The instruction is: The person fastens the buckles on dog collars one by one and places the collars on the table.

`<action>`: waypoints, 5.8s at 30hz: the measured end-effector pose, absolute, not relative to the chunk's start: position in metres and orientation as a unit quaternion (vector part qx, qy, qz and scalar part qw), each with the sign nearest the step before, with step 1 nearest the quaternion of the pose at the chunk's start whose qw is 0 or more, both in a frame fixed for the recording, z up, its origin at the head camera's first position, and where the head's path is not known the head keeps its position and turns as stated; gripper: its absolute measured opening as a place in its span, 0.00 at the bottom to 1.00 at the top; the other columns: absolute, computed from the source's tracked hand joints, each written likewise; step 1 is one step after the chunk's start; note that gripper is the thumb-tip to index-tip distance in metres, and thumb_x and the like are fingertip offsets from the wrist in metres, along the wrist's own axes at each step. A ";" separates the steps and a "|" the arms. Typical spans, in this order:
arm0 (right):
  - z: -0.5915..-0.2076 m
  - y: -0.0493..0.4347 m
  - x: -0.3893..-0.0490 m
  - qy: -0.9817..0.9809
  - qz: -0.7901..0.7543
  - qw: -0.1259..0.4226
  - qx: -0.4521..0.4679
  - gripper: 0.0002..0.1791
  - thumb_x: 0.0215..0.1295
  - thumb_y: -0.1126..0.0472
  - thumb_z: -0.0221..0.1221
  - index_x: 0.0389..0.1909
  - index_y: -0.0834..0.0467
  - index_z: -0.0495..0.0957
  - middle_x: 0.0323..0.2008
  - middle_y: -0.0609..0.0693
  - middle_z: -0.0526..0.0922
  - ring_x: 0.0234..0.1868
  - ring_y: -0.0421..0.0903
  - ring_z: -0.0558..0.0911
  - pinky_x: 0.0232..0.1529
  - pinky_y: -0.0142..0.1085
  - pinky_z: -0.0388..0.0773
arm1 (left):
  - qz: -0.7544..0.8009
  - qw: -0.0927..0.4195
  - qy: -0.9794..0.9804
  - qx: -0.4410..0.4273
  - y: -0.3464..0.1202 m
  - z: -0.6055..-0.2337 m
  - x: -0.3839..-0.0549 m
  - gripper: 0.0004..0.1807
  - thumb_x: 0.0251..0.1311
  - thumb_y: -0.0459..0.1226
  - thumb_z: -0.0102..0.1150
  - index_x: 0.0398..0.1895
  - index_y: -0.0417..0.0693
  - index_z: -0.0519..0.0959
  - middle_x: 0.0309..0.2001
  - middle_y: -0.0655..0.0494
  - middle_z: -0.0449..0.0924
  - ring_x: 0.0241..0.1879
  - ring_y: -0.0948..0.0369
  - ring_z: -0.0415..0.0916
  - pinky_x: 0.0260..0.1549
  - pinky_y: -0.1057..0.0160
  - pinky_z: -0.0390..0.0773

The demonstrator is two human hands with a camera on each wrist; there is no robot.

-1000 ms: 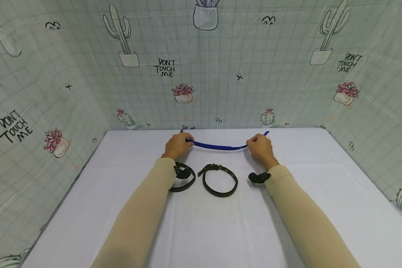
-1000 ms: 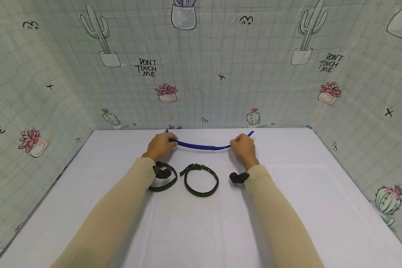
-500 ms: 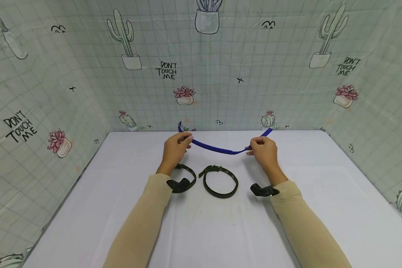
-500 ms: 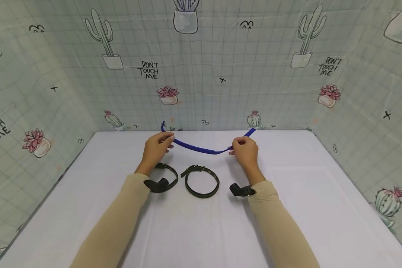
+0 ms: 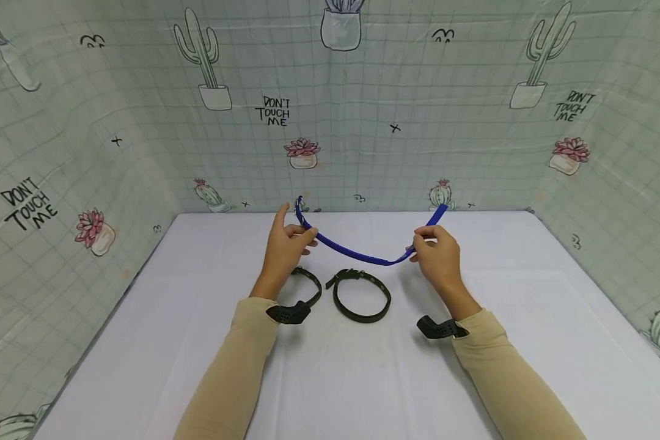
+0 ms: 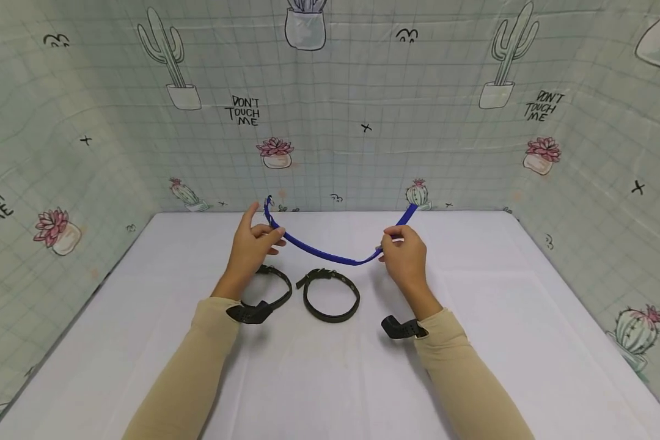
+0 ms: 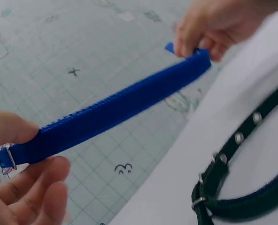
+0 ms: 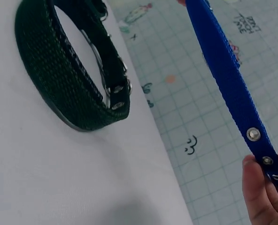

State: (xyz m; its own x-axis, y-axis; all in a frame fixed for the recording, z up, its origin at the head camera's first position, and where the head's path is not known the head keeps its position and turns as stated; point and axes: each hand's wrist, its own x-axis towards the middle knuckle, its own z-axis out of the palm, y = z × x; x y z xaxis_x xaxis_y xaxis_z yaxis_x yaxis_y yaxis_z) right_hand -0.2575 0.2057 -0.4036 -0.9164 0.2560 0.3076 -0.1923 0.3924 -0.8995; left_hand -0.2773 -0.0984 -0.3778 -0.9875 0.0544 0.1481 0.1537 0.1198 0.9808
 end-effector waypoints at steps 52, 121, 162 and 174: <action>-0.388 0.204 -0.245 -0.777 0.593 0.211 0.019 0.21 0.73 0.62 0.57 0.64 0.61 0.74 0.37 0.57 0.85 0.26 0.41 0.83 0.27 0.28 0.77 | -0.788 0.066 -0.610 -0.038 -0.073 -0.378 -0.263 0.17 0.73 0.45 0.55 0.55 0.43 0.78 0.47 0.51 0.86 0.24 0.62 0.75 0.29 0.67 0.77; -0.370 0.172 -0.217 -0.752 0.619 0.093 0.207 0.13 0.71 0.64 0.61 0.53 0.66 0.80 0.41 0.64 0.81 0.39 0.48 0.81 0.40 0.33 0.81 | -0.724 -0.049 -0.657 -0.203 -0.041 -0.358 -0.229 0.18 0.71 0.36 0.58 0.62 0.42 0.75 0.53 0.50 0.81 0.37 0.56 0.80 0.37 0.63 0.78; -0.366 0.151 -0.209 -0.585 0.807 0.008 0.079 0.08 0.73 0.68 0.55 0.49 0.62 0.79 0.50 0.52 0.78 0.48 0.46 0.72 0.46 0.33 0.74 | -0.684 -0.018 -0.712 -0.158 -0.021 -0.375 -0.216 0.17 0.66 0.47 0.66 0.54 0.50 0.84 0.42 0.53 0.85 0.38 0.61 0.78 0.36 0.66 0.78; -0.351 0.162 -0.205 -0.578 0.802 0.045 0.146 0.13 0.72 0.70 0.57 0.49 0.52 0.82 0.42 0.49 0.82 0.49 0.47 0.79 0.58 0.39 0.72 | -0.567 0.007 -0.792 -0.225 -0.014 -0.374 -0.215 0.19 0.65 0.51 0.65 0.55 0.55 0.84 0.40 0.58 0.84 0.39 0.55 0.82 0.36 0.62 0.81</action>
State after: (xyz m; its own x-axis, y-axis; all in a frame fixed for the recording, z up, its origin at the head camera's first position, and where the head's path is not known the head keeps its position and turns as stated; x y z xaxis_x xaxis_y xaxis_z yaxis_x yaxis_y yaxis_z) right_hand -0.2052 0.1619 -0.3508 -0.9534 -0.0968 0.2856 -0.2403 -0.3283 -0.9135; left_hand -0.2154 -0.0141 -0.3742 -0.8985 0.3491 0.2661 0.3646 0.2557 0.8954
